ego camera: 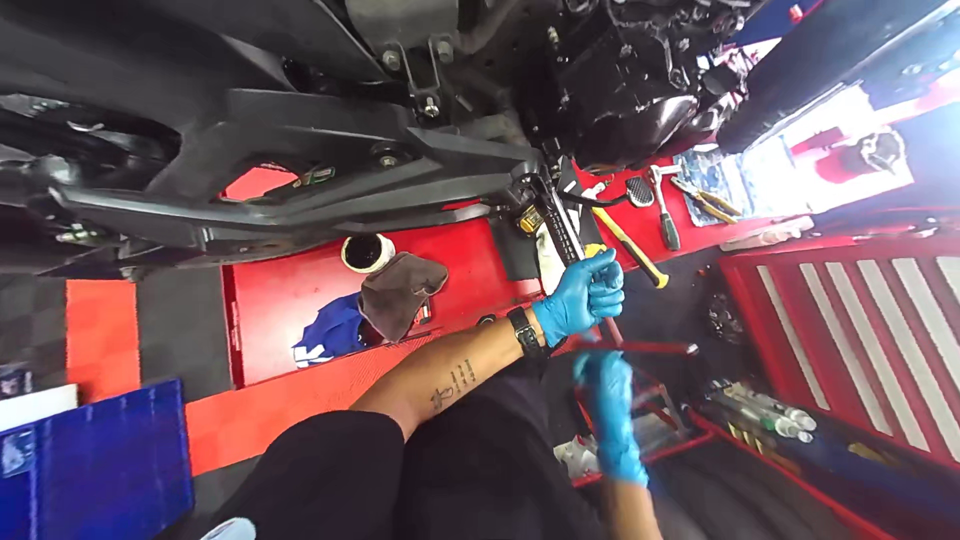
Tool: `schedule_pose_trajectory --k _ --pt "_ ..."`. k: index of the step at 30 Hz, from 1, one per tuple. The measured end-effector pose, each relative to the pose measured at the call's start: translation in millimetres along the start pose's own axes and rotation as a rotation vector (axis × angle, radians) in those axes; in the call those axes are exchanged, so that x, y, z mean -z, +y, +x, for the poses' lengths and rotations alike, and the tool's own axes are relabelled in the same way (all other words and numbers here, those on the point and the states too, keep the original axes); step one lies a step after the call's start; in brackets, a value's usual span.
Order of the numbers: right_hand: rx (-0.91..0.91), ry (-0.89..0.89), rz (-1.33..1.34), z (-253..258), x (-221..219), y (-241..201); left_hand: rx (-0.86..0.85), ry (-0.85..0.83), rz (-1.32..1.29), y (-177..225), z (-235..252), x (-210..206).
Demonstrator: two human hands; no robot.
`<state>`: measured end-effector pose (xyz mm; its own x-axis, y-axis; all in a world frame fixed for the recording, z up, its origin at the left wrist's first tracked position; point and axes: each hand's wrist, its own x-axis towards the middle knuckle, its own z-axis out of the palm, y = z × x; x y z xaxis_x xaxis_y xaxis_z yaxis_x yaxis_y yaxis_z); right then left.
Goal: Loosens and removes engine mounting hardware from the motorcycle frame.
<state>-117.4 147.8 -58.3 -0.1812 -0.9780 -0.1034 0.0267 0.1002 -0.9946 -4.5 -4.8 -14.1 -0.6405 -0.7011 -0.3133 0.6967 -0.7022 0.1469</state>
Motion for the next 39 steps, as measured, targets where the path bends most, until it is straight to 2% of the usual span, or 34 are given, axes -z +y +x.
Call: schedule_pose_trajectory --k 2,4,6,7,9,10,12,14,17,22,39 --pt "-0.037 -0.085 0.094 -12 -10 -17 0.001 0.017 0.003 3 -2 2" --pt "-0.038 -0.022 0.042 -4 -1 -31 0.016 0.052 -0.005 -1 -7 5" --pt "-0.050 0.001 -0.021 4 6 -14 0.026 0.039 0.031 -1 -6 2" --pt "-0.063 -0.047 -0.010 -1 2 -6 0.027 0.036 0.057 0 -5 1" --pt "-0.031 -0.153 0.103 -9 -5 -14 0.015 0.037 0.065 5 -1 3" --pt "-0.019 -0.113 0.134 -11 -2 -25 0.014 0.045 0.049 2 -3 4" --pt "0.101 0.014 -0.015 2 17 -27 0.018 0.054 0.018 -3 -2 5" --pt "0.156 0.021 -0.334 12 29 -15 0.008 0.048 0.019 0 3 1" --pt "0.268 0.030 -0.598 -4 15 -13 -0.009 0.067 -0.001 -5 -1 4" --pt "0.363 0.171 -0.566 0 -1 -21 -0.034 0.068 -0.031 -4 -5 0" --pt "0.339 0.140 -0.516 7 2 -28 -0.035 0.084 -0.044 -2 -5 -1"
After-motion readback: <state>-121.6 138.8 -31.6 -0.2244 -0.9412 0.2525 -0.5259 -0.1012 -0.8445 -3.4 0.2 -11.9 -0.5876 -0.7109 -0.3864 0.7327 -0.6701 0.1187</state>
